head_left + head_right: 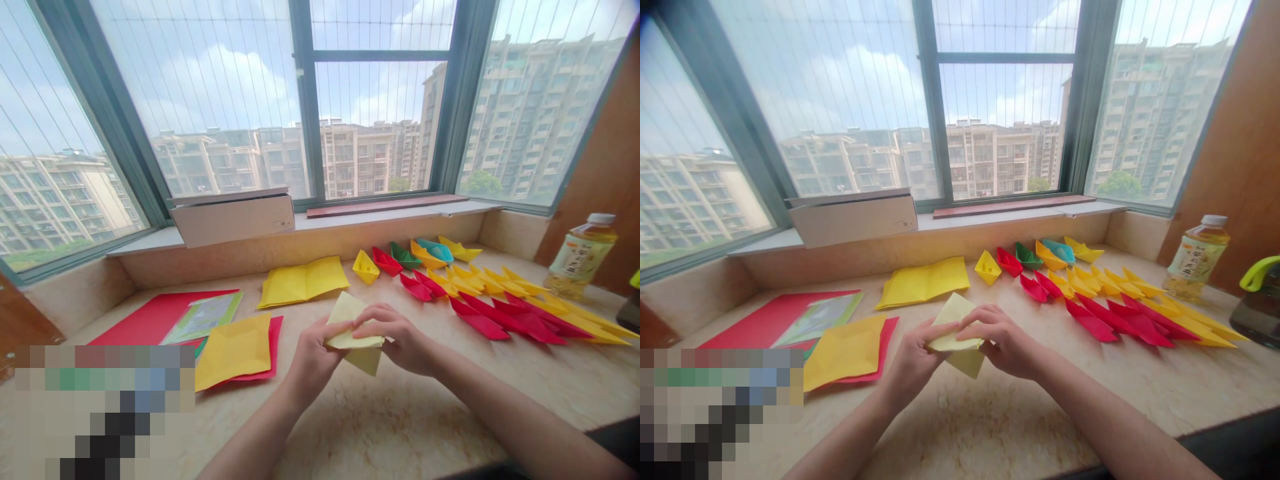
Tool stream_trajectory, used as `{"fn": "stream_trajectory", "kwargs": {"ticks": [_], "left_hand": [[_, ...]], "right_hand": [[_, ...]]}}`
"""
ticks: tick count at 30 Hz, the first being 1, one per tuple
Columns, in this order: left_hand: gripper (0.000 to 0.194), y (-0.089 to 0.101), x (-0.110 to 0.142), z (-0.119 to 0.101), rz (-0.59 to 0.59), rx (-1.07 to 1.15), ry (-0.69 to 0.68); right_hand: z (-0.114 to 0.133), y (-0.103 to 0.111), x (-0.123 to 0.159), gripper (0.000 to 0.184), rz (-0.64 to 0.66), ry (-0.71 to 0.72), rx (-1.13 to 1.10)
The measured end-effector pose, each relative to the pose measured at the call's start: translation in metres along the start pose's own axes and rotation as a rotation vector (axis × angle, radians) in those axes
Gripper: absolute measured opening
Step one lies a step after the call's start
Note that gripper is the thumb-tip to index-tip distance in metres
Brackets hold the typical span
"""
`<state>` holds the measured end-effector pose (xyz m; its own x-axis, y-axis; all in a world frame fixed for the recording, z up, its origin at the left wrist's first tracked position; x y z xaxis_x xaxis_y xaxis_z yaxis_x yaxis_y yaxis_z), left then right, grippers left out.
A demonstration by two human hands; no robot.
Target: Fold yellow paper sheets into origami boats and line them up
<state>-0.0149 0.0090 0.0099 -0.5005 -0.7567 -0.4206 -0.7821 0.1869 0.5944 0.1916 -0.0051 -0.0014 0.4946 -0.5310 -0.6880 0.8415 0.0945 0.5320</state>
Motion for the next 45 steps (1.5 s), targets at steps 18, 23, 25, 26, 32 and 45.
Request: {"fn": "stream_trajectory", "kwargs": {"ticks": [18,23,25,26,32,45], "left_hand": [[0.037,0.003,0.004,0.022,-0.111,0.214,-0.014],[0.037,0.006,0.006,0.017,-0.083,0.086,-0.022],[0.039,0.007,0.006,0.015,-0.058,0.04,-0.035],[0.04,0.008,0.006,0.014,-0.044,0.02,-0.05],[0.046,0.01,0.004,0.008,0.019,-0.034,-0.21],[0.052,0.001,0.006,0.018,-0.112,0.071,0.016]], "right_hand": [[-0.008,0.019,0.005,0.029,-0.045,-0.336,-0.406],[-0.003,0.015,-0.001,0.03,-0.155,-0.427,-0.55],[0.001,0.015,-0.004,0.033,-0.202,-0.443,-0.566],[0.003,0.014,-0.006,0.034,-0.22,-0.449,-0.566],[0.004,0.009,-0.009,0.037,-0.32,-0.493,-0.58],[-0.003,-0.005,-0.009,0.049,-0.539,-0.586,-0.792]]}}
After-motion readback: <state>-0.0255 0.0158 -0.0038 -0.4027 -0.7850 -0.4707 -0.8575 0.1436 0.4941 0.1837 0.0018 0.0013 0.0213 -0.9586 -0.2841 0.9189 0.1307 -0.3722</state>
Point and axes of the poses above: each hand's wrist, its own x-axis away from the middle knuckle, its own y-axis out of the back of the hand, z = x × y, the point moved 1 cm from there along -x, towards the middle knuckle, and after that the axes turned 13 degrees about -x, right-handed, at the moved point
